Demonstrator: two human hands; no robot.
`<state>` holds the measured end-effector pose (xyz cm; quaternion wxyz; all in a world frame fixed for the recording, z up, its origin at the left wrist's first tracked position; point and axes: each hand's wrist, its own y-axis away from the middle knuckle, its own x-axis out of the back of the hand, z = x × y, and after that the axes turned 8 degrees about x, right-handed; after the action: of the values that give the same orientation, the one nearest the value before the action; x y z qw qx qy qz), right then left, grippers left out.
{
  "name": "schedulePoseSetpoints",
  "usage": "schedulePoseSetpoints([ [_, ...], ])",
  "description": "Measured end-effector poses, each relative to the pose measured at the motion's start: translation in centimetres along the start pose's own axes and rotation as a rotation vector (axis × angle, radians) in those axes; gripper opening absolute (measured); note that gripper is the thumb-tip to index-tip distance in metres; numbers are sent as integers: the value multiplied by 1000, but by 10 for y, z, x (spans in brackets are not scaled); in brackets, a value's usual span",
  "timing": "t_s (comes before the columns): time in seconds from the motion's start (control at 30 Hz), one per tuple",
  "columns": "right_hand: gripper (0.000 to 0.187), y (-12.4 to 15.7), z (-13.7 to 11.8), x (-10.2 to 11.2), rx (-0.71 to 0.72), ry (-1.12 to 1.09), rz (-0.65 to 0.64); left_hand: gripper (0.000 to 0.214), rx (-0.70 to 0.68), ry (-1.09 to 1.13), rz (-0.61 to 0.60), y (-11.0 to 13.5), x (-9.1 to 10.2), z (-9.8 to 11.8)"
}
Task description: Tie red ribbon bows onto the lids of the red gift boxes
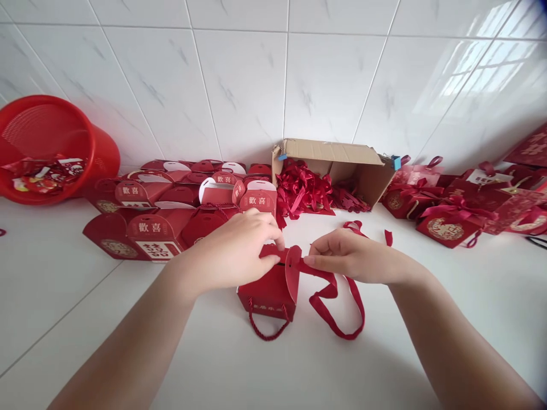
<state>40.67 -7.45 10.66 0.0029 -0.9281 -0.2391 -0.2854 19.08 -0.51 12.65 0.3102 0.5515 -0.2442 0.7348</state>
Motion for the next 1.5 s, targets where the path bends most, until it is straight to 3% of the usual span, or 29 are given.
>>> schedulePoseSetpoints([
  [0.13,42,0,0,-1,-3,-9,16,13,-7,-5,-80,-1,-1,2],
  [0.8,42,-4,-2,-10,51,-19,44,20,-59,27,-92,-2,-2,4],
  [1.07,42,-9,2,-15,10,15,44,19,-58,31,-91,-5,-3,4],
  [1.13,45,-9,3,-16,-12,55,81,21,-88,13,-50,-5,-3,4],
  [1.3,37,-5,0,-13,51,184,374,24,-99,-24,166,3,6,10],
  [1.5,29,-11,-23,-12,389,-70,236,20,-44,69,550,18,21,25],
])
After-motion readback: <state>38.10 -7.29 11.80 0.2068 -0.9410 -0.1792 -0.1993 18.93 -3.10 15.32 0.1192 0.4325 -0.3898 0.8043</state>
